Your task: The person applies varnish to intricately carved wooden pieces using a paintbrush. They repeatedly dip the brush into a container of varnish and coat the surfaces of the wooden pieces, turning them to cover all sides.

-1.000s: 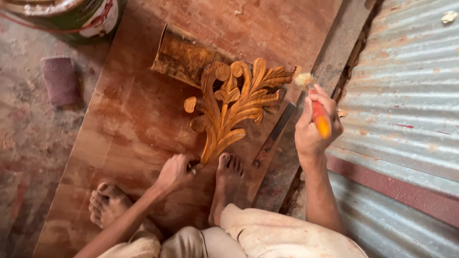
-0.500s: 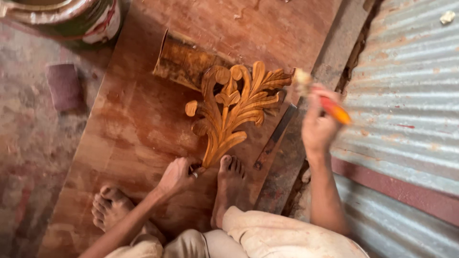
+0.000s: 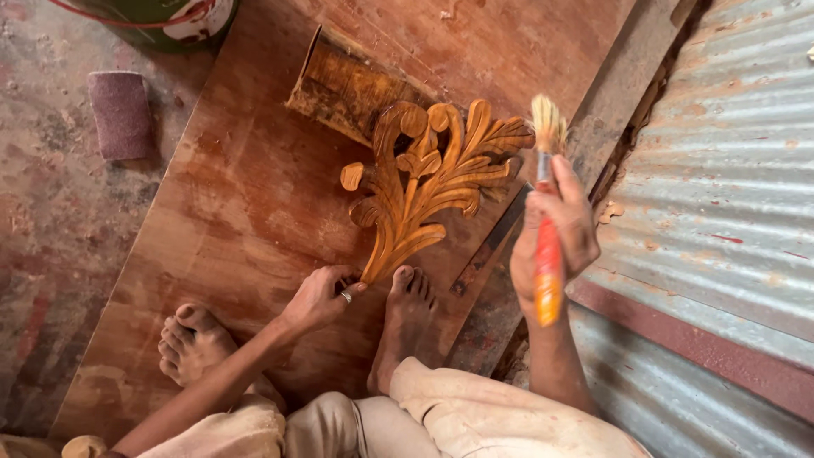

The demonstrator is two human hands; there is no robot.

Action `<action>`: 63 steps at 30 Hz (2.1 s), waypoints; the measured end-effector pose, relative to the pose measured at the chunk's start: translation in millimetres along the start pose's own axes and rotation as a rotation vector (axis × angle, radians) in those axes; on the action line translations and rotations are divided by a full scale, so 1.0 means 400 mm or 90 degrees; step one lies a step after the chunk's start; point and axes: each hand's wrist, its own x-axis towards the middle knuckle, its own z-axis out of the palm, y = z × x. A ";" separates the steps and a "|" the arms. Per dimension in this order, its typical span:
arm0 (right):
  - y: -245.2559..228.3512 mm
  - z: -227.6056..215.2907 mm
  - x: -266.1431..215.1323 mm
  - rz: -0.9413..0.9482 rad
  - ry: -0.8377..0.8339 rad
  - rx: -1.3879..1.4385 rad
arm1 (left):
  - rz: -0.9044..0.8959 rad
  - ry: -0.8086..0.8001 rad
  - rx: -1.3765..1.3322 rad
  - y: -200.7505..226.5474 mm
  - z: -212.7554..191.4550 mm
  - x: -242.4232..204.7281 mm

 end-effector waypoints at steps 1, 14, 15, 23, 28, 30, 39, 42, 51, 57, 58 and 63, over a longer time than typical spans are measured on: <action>-0.009 0.015 -0.008 -0.031 0.011 -0.006 | -0.012 -0.021 -0.011 -0.012 0.002 -0.004; -0.178 -0.041 -0.106 0.305 -0.690 0.644 | -0.362 -0.149 -0.415 0.016 -0.032 -0.044; -0.171 -0.035 -0.100 0.401 -0.713 0.689 | -0.354 -0.158 -0.416 0.021 -0.039 -0.043; -0.209 0.025 -0.091 0.250 -0.564 0.326 | -0.185 -0.156 -0.419 -0.051 0.001 -0.024; -0.262 0.009 -0.075 0.215 -0.496 0.256 | -0.163 -0.134 -0.388 -0.073 0.007 -0.011; -0.260 -0.001 -0.057 0.160 -0.441 0.247 | -0.195 -0.137 -0.432 -0.065 0.008 -0.009; -0.164 -0.085 -0.055 0.294 -0.165 0.178 | 0.021 -0.193 -0.368 0.001 0.002 -0.031; -0.149 -0.103 -0.063 0.237 -0.101 0.159 | 0.051 -0.216 -0.458 0.028 -0.026 -0.047; -0.097 -0.192 -0.036 0.305 0.300 0.321 | 0.038 -0.113 -0.271 0.279 -0.221 -0.037; -0.052 -0.160 -0.083 0.442 0.294 0.353 | -0.117 0.083 -0.252 0.540 -0.435 0.059; -0.052 -0.147 -0.089 0.460 0.294 0.363 | -0.125 0.093 -0.262 0.590 -0.476 0.097; -0.038 -0.106 -0.107 0.516 0.281 0.346 | -0.080 0.180 -0.238 0.786 -0.618 0.325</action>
